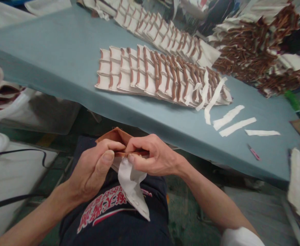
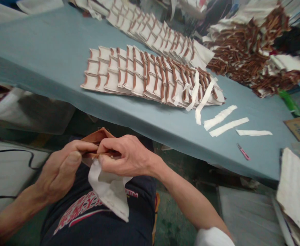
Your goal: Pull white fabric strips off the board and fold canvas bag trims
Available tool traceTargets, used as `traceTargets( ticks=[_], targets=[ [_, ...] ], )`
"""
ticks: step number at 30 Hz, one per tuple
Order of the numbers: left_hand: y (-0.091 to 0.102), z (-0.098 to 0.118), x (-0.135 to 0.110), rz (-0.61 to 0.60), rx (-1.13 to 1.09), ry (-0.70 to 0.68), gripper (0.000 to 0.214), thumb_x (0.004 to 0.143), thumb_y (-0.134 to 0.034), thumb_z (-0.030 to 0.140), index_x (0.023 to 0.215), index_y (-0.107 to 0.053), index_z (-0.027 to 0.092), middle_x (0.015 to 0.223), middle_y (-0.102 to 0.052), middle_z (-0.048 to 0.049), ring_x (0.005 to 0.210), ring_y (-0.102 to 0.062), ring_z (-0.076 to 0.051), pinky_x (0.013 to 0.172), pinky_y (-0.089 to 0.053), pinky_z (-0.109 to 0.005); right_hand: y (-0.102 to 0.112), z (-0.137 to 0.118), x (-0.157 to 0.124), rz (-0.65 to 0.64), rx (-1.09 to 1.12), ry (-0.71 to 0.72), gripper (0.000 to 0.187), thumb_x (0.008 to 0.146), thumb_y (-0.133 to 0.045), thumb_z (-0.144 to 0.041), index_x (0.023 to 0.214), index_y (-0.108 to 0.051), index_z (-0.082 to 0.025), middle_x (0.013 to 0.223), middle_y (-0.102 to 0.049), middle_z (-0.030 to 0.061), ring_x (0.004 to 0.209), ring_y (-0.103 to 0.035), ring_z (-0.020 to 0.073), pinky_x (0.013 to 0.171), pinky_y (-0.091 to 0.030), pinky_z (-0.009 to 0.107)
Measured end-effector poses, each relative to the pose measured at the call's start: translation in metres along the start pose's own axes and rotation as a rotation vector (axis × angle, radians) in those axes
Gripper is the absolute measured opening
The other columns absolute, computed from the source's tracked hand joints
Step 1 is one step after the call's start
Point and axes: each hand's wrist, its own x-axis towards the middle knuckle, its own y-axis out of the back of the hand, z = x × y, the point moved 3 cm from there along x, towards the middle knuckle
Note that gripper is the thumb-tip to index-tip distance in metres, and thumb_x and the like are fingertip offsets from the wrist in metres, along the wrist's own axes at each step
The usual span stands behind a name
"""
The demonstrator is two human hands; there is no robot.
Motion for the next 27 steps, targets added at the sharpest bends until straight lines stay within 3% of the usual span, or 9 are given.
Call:
traceTargets(
  ticks=[3, 6, 9, 14, 23, 27],
  targets=[
    [0.006, 0.015, 0.016, -0.258, 0.026, -0.012, 0.047, 0.115, -0.038, 0.045, 0.087, -0.069, 0.024, 0.080, -0.075, -0.0007, 0.072, -0.066, -0.019, 0.069, -0.050, -0.031, 0.004, -0.003, -0.003, 0.034, -0.256, 0.166, 0.011, 0.091, -0.056, -0.021, 0.082, -0.063, -0.020, 0.072, -0.062, -0.0036, 0.063, -0.051, 0.0108, 0.065, -0.037, 0.026],
    [0.015, 0.025, 0.027, -0.345, 0.048, -0.106, 0.041, 0.113, -0.049, 0.041, 0.078, -0.062, 0.025, 0.069, -0.067, 0.0047, 0.060, -0.058, -0.014, 0.061, -0.043, -0.028, 0.006, -0.008, -0.007, 0.038, -0.407, 0.253, 0.016, 0.099, -0.057, -0.024, 0.086, -0.066, -0.021, 0.074, -0.068, -0.0002, 0.068, -0.058, 0.0145, 0.068, -0.040, 0.029],
    [0.018, 0.027, 0.029, -0.377, 0.047, -0.158, 0.041, 0.112, -0.054, 0.037, 0.073, -0.061, 0.024, 0.063, -0.063, 0.0069, 0.054, -0.053, -0.012, 0.057, -0.039, -0.026, 0.010, -0.012, -0.011, 0.016, -0.394, 0.258, 0.018, 0.104, -0.058, -0.027, 0.090, -0.068, -0.021, 0.076, -0.070, 0.0000, 0.069, -0.059, 0.0148, 0.070, -0.042, 0.029],
    [0.015, 0.022, 0.024, -0.338, 0.071, -0.230, 0.035, 0.109, -0.057, 0.030, 0.077, -0.066, 0.025, 0.064, -0.067, 0.0066, 0.052, -0.057, -0.011, 0.056, -0.040, -0.025, 0.019, -0.013, -0.018, -0.097, -0.166, 0.162, 0.018, 0.096, -0.059, -0.031, 0.099, -0.073, -0.018, 0.092, -0.077, 0.0028, 0.079, -0.067, 0.0163, 0.076, -0.049, 0.028],
    [0.018, 0.026, 0.011, -0.324, 0.217, -0.299, 0.029, 0.105, -0.061, 0.024, 0.076, -0.060, 0.024, 0.062, -0.062, 0.0086, 0.051, -0.053, -0.009, 0.053, -0.033, -0.025, 0.015, -0.021, -0.022, -0.128, -0.115, 0.115, 0.040, 0.110, -0.037, -0.041, 0.087, -0.064, -0.020, 0.085, -0.070, 0.0059, 0.079, -0.063, 0.0185, 0.080, -0.048, 0.034],
    [0.018, 0.031, 0.013, -0.390, 0.083, -0.242, 0.028, 0.106, -0.058, 0.023, 0.079, -0.065, 0.024, 0.065, -0.064, 0.0077, 0.054, -0.058, -0.009, 0.055, -0.037, -0.020, 0.010, -0.014, -0.019, -0.137, -0.048, 0.042, 0.041, 0.112, -0.040, -0.040, 0.078, -0.056, -0.023, 0.082, -0.067, 0.0035, 0.078, -0.063, 0.0183, 0.080, -0.049, 0.032]
  ],
)
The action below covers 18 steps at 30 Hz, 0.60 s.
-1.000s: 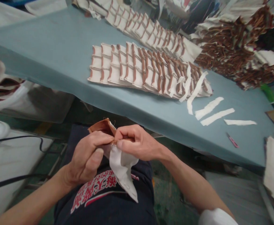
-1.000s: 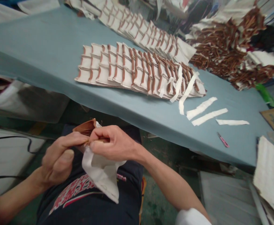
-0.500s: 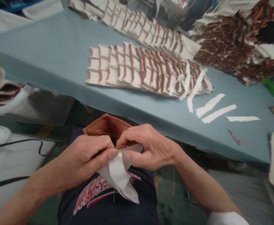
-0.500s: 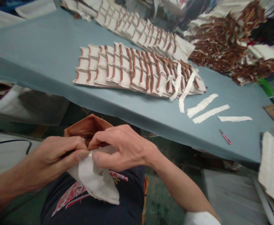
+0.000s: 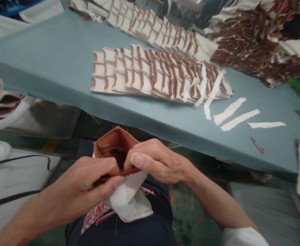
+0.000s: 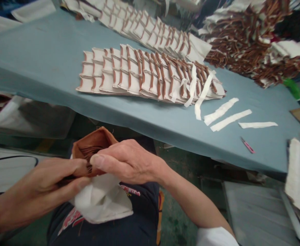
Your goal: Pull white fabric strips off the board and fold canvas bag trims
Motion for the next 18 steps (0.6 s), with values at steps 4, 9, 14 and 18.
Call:
traceTargets(
  ticks=[4, 9, 14, 18],
  targets=[
    [0.000, -0.005, 0.000, 0.071, -0.284, 0.020, 0.042, 0.108, -0.063, 0.032, 0.068, -0.062, 0.021, 0.059, -0.055, 0.0072, 0.049, -0.047, -0.007, 0.048, -0.034, -0.015, -0.009, 0.007, 0.006, 0.029, 0.064, 0.102, 0.032, 0.109, -0.057, -0.040, 0.083, -0.061, -0.022, 0.079, -0.063, -0.0012, 0.071, -0.057, 0.0129, 0.071, -0.043, 0.026],
    [-0.026, -0.013, -0.023, 0.104, -0.846, 0.310, 0.053, 0.106, -0.067, 0.060, 0.070, -0.055, 0.022, 0.062, -0.046, 0.0064, 0.051, -0.039, -0.009, 0.045, -0.033, -0.017, -0.027, 0.006, 0.011, 0.036, 0.183, 0.152, 0.029, 0.106, -0.058, -0.034, 0.080, -0.053, -0.023, 0.071, -0.052, -0.0050, 0.063, -0.046, 0.0098, 0.064, -0.039, 0.023],
    [-0.051, -0.002, -0.031, 0.248, -1.271, 0.595, 0.072, 0.082, -0.090, 0.075, 0.068, -0.040, 0.024, 0.061, -0.034, 0.0098, 0.050, -0.028, -0.006, 0.047, -0.029, -0.017, -0.034, 0.007, 0.012, 0.114, 0.316, 0.137, 0.036, 0.105, -0.065, -0.044, 0.078, -0.057, -0.022, 0.072, -0.057, -0.0036, 0.065, -0.050, 0.0103, 0.063, -0.041, 0.023],
    [-0.050, -0.010, -0.025, 0.193, -1.233, 0.483, 0.072, 0.085, -0.088, 0.074, 0.068, -0.039, 0.024, 0.061, -0.036, 0.0090, 0.050, -0.028, -0.006, 0.047, -0.027, -0.019, -0.032, 0.016, 0.010, 0.089, 0.479, 0.025, 0.039, 0.105, -0.071, -0.048, 0.080, -0.059, -0.020, 0.069, -0.052, -0.0058, 0.059, -0.042, 0.0085, 0.056, -0.039, 0.022]
  ],
)
